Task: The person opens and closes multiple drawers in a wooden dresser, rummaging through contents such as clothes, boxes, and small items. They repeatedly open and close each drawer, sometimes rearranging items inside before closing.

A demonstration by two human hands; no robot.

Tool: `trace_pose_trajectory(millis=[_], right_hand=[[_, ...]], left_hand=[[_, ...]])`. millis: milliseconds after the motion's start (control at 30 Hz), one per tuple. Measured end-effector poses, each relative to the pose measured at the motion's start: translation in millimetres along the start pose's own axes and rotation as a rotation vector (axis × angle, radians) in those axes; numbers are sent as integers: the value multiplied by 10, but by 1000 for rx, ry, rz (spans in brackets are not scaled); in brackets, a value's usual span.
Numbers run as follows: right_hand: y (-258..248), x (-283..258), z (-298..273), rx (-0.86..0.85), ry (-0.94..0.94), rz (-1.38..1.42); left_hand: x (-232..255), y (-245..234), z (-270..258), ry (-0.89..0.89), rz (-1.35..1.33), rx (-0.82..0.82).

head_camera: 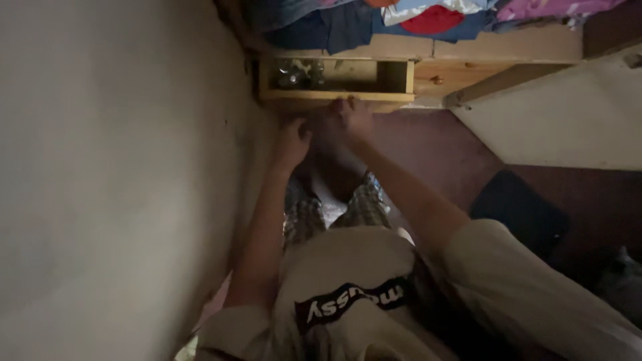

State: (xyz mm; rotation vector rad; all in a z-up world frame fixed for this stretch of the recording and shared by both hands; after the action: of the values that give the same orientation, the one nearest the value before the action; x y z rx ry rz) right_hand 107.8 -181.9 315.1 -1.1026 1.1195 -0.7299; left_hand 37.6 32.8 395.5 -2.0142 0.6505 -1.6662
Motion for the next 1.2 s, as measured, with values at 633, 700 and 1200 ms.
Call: trace_pose_trajectory(millis=[633, 700, 1200], right_hand=[[-202, 489, 565, -282, 125, -260], [-228, 434, 540, -318, 145, -226], [-24, 338, -644, -328, -43, -86]], left_hand=[[-156, -30, -639, -40, 61, 15], [-185, -2, -583, -12, 15, 36], [294, -7, -348, -2, 347, -44]])
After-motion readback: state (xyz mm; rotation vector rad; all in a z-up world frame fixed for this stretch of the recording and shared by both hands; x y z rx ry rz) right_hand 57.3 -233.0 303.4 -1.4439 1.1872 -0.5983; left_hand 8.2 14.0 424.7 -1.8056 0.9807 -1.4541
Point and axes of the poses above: each hand's wrist, its own z-axis towards the middle knuckle, its own y-axis out of the palm, x = y × z, the point moved 3 cm from there along z, towards the middle knuckle, and after that the axes turned 1 degree about y, right-handed, at the moved point
